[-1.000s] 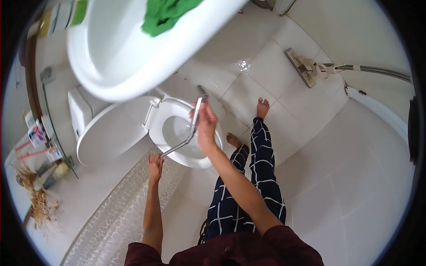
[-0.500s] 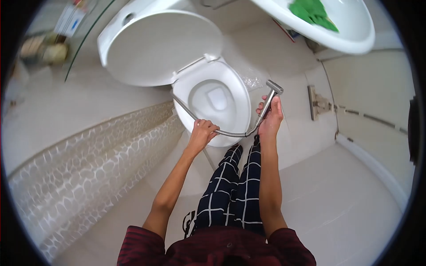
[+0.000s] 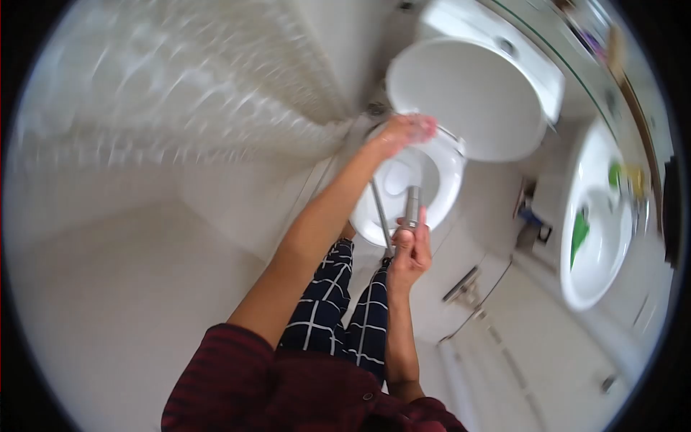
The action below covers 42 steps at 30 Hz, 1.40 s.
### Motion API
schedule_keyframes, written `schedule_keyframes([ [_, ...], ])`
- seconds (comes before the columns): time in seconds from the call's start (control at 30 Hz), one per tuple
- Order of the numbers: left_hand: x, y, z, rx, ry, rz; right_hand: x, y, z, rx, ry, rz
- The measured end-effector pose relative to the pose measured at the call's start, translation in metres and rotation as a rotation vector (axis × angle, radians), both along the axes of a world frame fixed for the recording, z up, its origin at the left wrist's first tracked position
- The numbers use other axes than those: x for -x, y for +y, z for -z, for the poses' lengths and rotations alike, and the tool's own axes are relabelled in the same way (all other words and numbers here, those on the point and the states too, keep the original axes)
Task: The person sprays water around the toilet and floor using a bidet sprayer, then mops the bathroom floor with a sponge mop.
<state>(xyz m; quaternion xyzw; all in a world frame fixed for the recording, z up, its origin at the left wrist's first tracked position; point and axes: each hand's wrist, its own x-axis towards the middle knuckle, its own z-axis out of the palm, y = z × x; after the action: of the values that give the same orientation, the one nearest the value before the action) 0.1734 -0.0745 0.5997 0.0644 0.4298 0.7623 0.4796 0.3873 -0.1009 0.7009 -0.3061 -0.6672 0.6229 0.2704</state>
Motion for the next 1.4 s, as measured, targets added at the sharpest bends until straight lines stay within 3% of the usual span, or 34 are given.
schedule_keyframes([
  [0.07, -0.015, -0.036, 0.024, -0.033, -0.158, -0.1, 0.001, -0.007, 0.009, 0.072, -0.043, -0.209],
  [0.17, -0.059, -0.109, 0.074, -0.029, -0.396, -0.531, 0.006, -0.011, 0.045, 0.189, -0.182, -0.575],
  [0.23, -0.103, -0.17, 0.114, -0.172, -0.501, -0.764, 0.004, -0.018, 0.068, 0.269, -0.362, -0.785],
  [0.3, -0.16, -0.22, 0.159, -0.184, -0.456, -0.931, -0.004, -0.028, 0.107, 0.362, -0.492, -0.995],
  [0.4, -0.238, -0.283, 0.18, -0.047, -0.43, -1.302, -0.019, -0.059, 0.128, 0.296, -0.34, -1.408],
  [0.47, -0.278, -0.325, 0.185, 0.005, -0.494, -1.535, -0.013, -0.083, 0.116, 0.308, -0.341, -1.714],
  [0.6, -0.33, -0.386, 0.168, 0.025, -0.514, -1.879, -0.003, -0.121, 0.121, 0.456, -0.433, -2.033],
  [0.7, -0.362, -0.416, 0.152, 0.215, -0.546, -1.967, -0.001, -0.159, 0.133, 0.382, -0.288, -2.165],
  [0.8, -0.393, -0.427, 0.142, 0.129, -0.521, -2.08, -0.003, -0.197, 0.128, 0.016, -0.342, -2.145],
  [1.0, -0.436, -0.435, 0.095, 0.41, -0.707, -2.017, -0.007, -0.246, 0.144, -0.39, -0.154, -2.01],
  [1.1, -0.458, -0.427, 0.061, 0.753, -0.745, -1.774, -0.019, -0.251, 0.142, -0.504, -0.003, -2.12],
  [1.2, -0.515, -0.406, 0.096, 0.925, -0.421, -1.668, -0.027, -0.251, 0.135, -0.313, -0.064, -2.358],
  [1.23, -0.517, -0.399, 0.08, 1.085, -0.436, -1.561, -0.029, -0.25, 0.137, -0.281, -0.085, -2.4],
  [1.27, -0.518, -0.391, 0.066, 1.234, -0.452, -1.446, -0.032, -0.249, 0.148, -0.198, -0.126, -2.224],
  [1.33, -0.55, -0.36, 0.102, 1.387, -0.404, -1.251, -0.033, -0.246, 0.146, -0.211, -0.231, -2.218],
  [1.37, -0.541, -0.351, 0.071, 1.359, -0.512, -1.094, -0.035, -0.242, 0.14, -0.216, -0.287, -2.214],
  [1.4, -0.551, -0.333, 0.088, 1.323, -0.474, -1.026, -0.036, -0.242, 0.133, -0.379, -0.208, -2.303],
])
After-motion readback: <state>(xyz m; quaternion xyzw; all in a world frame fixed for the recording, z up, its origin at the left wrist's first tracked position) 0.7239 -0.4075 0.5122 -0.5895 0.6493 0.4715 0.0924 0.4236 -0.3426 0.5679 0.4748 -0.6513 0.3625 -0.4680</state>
